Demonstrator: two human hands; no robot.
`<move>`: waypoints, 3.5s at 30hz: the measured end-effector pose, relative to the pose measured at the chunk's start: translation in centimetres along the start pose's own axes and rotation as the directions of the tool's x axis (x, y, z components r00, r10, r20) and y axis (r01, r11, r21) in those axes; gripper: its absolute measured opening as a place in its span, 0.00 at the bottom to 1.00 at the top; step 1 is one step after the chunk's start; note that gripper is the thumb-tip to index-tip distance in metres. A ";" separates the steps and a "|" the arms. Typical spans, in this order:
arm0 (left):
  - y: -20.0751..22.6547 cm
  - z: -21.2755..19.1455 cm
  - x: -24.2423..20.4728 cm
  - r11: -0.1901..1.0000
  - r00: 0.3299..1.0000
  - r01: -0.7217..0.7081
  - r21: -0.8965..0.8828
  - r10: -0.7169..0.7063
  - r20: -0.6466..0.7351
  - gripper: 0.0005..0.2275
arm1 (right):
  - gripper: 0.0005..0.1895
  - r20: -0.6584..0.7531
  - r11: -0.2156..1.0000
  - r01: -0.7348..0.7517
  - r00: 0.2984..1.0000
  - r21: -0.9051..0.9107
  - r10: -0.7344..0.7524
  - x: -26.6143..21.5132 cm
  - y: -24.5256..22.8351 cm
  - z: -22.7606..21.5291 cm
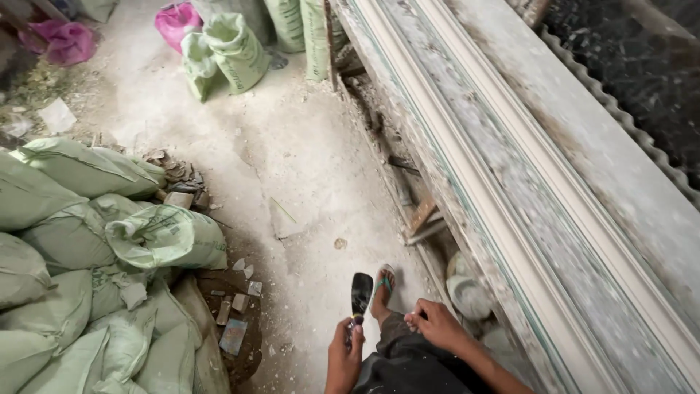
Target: The person uses a scraper to remove hardened material from the grooves of a long, white decorative mold. They work along the length of the mold, which is resting on a workbench, repeatedly scraping and clearing debris.
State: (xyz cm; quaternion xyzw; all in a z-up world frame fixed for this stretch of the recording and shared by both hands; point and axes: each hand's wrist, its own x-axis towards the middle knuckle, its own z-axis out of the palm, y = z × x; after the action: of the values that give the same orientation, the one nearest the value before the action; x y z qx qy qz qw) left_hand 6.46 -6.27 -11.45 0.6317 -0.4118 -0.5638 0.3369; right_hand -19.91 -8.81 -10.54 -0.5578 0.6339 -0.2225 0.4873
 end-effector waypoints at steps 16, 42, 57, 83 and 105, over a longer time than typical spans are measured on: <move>21.7 2.1 31.2 0.981 0.988 -0.155 0.120 0.153 0.022 0.20 | 0.18 0.059 0.979 -0.080 0.994 -0.190 0.093 30.9 -10.4 -14.7; 44.6 4.7 78.6 0.938 0.781 -0.266 0.222 0.074 0.620 0.14 | 0.27 -0.381 0.907 0.107 0.922 0.407 0.062 66.0 -25.4 -18.9; 51.8 14.9 92.4 0.365 0.542 -0.838 0.405 0.473 0.695 0.23 | 0.28 -0.548 0.940 -0.276 0.764 0.202 0.342 73.0 -26.6 -32.6; 55.9 17.6 102.3 0.096 0.150 -0.988 0.121 0.398 0.905 0.19 | 0.27 -0.460 0.846 -0.531 0.738 0.059 0.495 85.2 -28.1 -35.2; 57.9 19.0 103.8 -0.024 0.143 -0.987 0.159 0.322 0.936 0.16 | 0.25 -0.360 0.850 -0.526 0.786 0.034 0.502 88.5 -29.4 -37.9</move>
State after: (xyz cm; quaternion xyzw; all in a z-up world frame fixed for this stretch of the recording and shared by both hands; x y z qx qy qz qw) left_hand -17.85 -124.09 -7.70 0.1057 -0.9734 -0.1907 0.0698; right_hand -29.75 -108.67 -2.81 -0.3308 0.8463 -0.1567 0.3870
